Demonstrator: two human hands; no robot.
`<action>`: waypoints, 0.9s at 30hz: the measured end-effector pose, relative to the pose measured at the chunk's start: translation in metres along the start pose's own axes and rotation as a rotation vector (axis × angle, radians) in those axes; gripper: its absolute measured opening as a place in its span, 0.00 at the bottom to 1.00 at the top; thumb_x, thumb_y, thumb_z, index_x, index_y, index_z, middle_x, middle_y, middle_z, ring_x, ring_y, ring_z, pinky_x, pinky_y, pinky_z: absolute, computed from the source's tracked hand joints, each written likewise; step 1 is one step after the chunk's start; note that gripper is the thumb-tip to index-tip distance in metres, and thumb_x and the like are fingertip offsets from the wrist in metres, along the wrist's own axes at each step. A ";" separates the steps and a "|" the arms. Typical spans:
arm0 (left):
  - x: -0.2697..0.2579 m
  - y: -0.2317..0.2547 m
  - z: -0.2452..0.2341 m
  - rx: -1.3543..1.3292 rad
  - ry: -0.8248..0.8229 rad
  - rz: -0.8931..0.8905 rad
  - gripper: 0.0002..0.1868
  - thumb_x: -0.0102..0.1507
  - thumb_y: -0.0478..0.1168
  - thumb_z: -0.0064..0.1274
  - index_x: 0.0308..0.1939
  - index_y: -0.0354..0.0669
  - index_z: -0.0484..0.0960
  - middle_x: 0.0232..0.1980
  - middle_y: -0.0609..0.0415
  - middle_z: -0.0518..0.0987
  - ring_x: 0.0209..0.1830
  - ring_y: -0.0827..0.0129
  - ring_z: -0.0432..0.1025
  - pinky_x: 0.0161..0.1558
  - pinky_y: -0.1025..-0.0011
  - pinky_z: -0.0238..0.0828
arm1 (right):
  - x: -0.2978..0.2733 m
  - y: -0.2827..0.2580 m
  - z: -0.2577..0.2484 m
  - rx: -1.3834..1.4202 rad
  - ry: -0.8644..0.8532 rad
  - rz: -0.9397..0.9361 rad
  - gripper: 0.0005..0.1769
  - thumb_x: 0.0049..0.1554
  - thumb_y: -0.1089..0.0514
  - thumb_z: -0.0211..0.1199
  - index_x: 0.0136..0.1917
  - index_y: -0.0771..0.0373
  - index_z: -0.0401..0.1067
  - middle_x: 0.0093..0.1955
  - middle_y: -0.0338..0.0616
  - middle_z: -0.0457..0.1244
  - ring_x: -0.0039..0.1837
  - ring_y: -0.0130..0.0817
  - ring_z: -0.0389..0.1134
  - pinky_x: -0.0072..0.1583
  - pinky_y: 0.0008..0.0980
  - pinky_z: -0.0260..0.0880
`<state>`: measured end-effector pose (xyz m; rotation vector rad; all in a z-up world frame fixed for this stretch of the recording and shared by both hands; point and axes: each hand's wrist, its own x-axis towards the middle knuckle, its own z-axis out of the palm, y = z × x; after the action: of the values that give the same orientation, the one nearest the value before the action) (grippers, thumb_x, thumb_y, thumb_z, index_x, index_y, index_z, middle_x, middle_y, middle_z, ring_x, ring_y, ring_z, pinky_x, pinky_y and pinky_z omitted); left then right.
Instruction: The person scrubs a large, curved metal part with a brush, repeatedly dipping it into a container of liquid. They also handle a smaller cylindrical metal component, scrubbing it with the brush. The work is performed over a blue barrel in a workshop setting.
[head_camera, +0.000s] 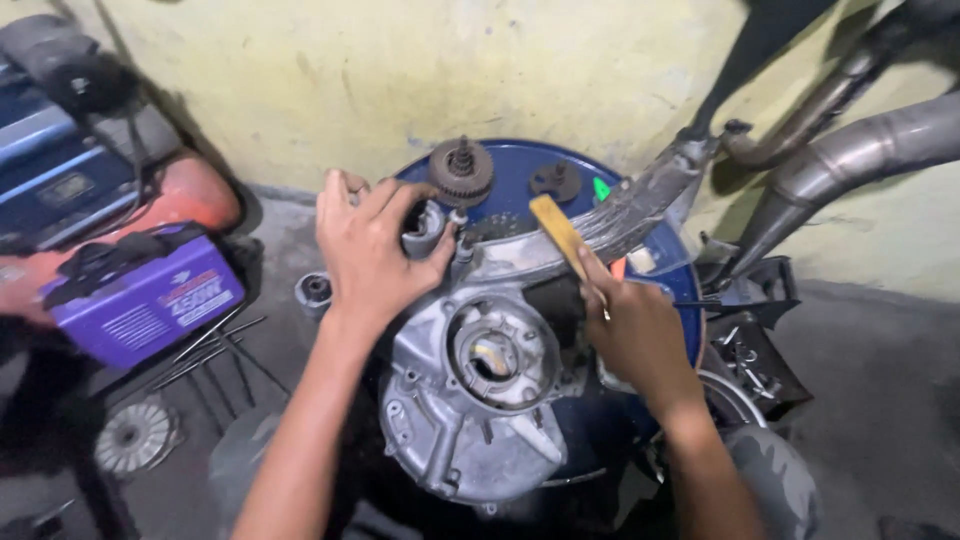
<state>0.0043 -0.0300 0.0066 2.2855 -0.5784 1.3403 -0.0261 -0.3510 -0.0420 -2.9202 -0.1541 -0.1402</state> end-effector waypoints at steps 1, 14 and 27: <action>-0.004 0.001 -0.005 0.011 -0.010 -0.005 0.13 0.57 0.47 0.72 0.42 0.52 0.88 0.35 0.58 0.82 0.36 0.56 0.74 0.55 0.62 0.65 | 0.009 -0.007 0.015 0.009 -0.010 -0.008 0.34 0.64 0.45 0.58 0.83 0.30 0.69 0.42 0.58 0.76 0.52 0.66 0.79 0.54 0.62 0.80; -0.010 0.002 0.008 0.143 0.004 -0.020 0.17 0.65 0.54 0.61 0.44 0.45 0.90 0.41 0.58 0.85 0.41 0.54 0.62 0.40 0.55 0.57 | -0.041 0.023 -0.015 -0.029 -0.099 0.007 0.45 0.62 0.52 0.60 0.90 0.29 0.54 0.33 0.42 0.73 0.31 0.46 0.72 0.35 0.52 0.64; -0.011 0.000 0.007 0.154 -0.004 -0.008 0.15 0.66 0.52 0.62 0.45 0.45 0.90 0.40 0.54 0.83 0.39 0.55 0.63 0.38 0.57 0.60 | -0.006 -0.028 0.019 0.013 -0.127 -0.135 0.41 0.74 0.51 0.51 0.92 0.28 0.40 0.27 0.42 0.65 0.22 0.39 0.61 0.29 0.40 0.61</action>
<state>0.0042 -0.0324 -0.0058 2.4099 -0.4813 1.4216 -0.0336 -0.3207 -0.0553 -2.9050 -0.3707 0.0250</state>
